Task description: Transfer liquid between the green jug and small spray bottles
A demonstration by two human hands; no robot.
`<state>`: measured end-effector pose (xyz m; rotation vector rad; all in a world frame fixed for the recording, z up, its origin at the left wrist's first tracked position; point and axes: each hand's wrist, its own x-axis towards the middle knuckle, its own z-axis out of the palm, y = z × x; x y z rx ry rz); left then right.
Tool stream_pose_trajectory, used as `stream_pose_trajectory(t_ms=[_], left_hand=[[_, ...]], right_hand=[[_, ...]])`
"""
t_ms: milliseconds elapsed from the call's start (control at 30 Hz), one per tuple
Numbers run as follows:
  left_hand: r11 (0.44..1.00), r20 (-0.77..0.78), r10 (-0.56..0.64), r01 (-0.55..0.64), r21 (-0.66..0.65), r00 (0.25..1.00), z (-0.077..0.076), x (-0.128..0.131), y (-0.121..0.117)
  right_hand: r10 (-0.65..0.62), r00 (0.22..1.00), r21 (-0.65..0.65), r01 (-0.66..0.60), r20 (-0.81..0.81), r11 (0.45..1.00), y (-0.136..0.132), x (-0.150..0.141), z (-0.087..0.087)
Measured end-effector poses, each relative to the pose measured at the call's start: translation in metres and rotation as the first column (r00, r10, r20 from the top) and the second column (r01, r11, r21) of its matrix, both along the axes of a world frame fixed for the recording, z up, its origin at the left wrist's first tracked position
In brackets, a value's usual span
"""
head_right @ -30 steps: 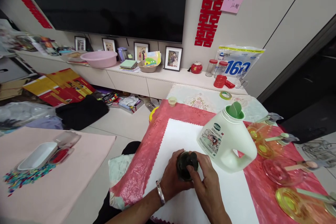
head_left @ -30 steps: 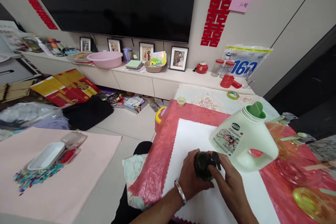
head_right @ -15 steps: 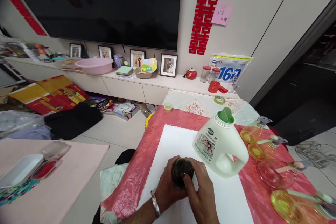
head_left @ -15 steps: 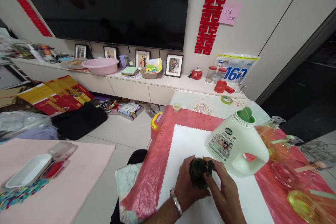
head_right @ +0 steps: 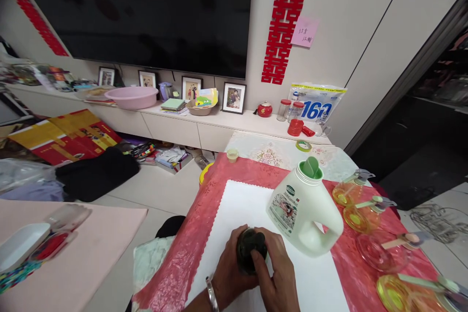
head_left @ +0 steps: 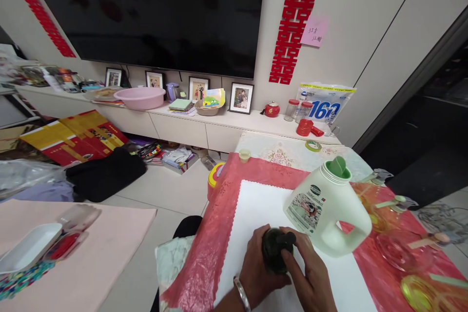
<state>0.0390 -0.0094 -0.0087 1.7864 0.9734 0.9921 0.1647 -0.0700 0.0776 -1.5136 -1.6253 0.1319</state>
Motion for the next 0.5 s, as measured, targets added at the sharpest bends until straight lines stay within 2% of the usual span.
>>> stream_pose_trajectory(t_ms=[100, 300, 500], left_hand=[[1.000, -0.002, -0.002, 0.002, -0.014, 1.000, 0.0006, -0.0010, 0.0002], [0.999, 0.048, 0.015, -0.017, 0.038, 0.999, 0.0016, 0.0023, 0.0005], [1.000, 0.037, 0.010, -0.011, 0.027, 0.999, -0.0014, 0.0008, 0.0011]], right_hand=[[0.011, 1.000, 0.009, -0.011, -0.002, 1.000, 0.0013, 0.0028, -0.0027], [-0.066, 0.997, 0.043, 0.067, -0.031, 0.997, 0.0078, -0.0043, -0.0083], [0.014, 0.999, 0.003, -0.014, -0.051, 1.000, 0.0022, -0.0037, -0.0018]])
